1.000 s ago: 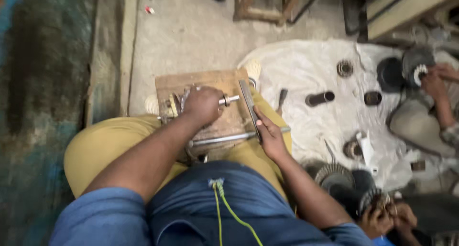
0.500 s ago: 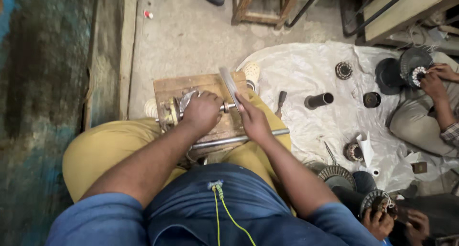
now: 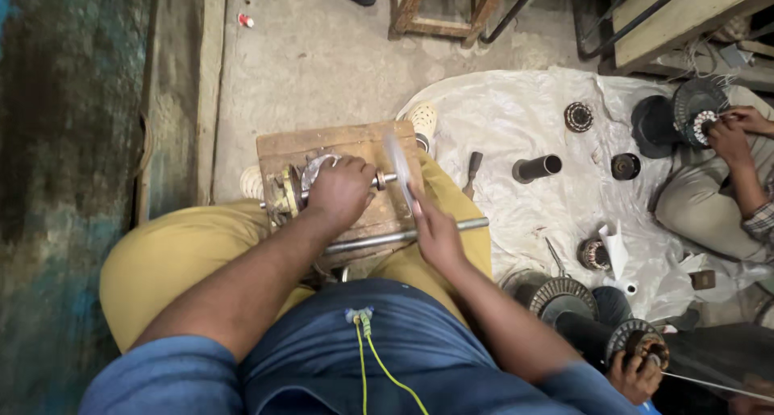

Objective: The person uses a metal file to smooth the surface of a motor rotor held in a wooden jig. They repeatedly rotate the rotor and file its edges while seated on the floor.

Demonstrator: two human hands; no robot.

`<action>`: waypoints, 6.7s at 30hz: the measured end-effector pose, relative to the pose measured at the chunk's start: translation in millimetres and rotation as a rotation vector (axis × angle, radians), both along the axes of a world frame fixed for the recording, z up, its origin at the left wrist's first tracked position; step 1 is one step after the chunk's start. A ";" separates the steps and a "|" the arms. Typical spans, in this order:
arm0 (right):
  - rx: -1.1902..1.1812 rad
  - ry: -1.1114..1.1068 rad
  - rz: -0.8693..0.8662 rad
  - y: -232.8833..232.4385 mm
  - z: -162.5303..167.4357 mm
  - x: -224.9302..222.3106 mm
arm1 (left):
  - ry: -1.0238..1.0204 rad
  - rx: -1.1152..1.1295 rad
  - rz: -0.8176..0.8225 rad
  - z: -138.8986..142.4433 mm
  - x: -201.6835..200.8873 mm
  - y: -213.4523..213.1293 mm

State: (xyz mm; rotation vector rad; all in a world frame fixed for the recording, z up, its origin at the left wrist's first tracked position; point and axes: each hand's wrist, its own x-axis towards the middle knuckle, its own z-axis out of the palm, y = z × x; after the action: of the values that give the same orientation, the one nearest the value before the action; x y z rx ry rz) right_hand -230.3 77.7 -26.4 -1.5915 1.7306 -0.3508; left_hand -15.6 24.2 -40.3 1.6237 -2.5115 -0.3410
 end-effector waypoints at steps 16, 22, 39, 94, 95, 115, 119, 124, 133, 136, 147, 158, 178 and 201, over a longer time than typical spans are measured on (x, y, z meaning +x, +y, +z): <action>-0.182 -0.536 -0.010 45.9 -53.6 -59.6 | -0.087 -0.173 0.042 9.5 -3.1 3.1; 0.069 -0.762 -0.183 66.4 -58.9 -58.7 | 0.020 -0.063 0.024 28.7 1.8 0.1; -0.077 -0.473 -0.016 38.6 -25.3 -38.7 | -0.081 0.508 0.096 51.2 11.7 -38.1; -0.476 -0.326 0.156 -65.0 -15.0 23.5 | 0.091 0.127 0.068 25.8 9.3 -11.8; -0.491 -0.321 0.149 -67.0 -12.7 21.6 | 0.092 0.112 0.065 26.0 8.3 -11.4; -0.150 -0.261 -0.044 -61.2 -1.9 16.6 | 0.090 -0.088 0.019 21.7 5.1 -0.6; -0.391 -0.336 0.076 -13.4 -9.0 -19.7 | 0.080 -0.140 0.036 16.5 4.1 4.8; -0.061 -0.481 -0.265 64.7 -15.6 -52.9 | 0.008 -0.165 0.034 21.4 0.6 4.4; -0.033 -0.655 -0.298 69.7 -36.8 -60.2 | 0.070 0.233 -0.012 54.2 8.7 -10.8; -0.026 -0.618 -0.266 68.4 -37.5 -57.9 | -0.076 0.426 0.079 73.7 8.8 -29.7; -0.006 -0.573 -0.223 58.4 -37.0 -59.5 | -0.004 0.476 0.223 49.6 6.6 -28.3; -0.059 -0.529 -0.058 40.2 -22.7 -36.2 | 0.025 0.217 0.159 22.1 0.5 -4.5; -0.326 -0.239 0.108 -39.4 -10.6 19.5 | 0.041 0.059 0.131 11.5 -1.1 0.9; 0.070 -0.704 -0.141 -35.9 -4.5 -5.7 | 0.075 -0.041 0.120 13.2 -1.1 2.7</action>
State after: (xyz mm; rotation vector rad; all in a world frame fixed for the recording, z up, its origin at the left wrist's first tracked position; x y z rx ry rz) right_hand -236.0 41.8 -30.9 -1.1029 1.2807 -0.8010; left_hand -16.8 26.9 -27.1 1.7035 -2.3385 -0.3278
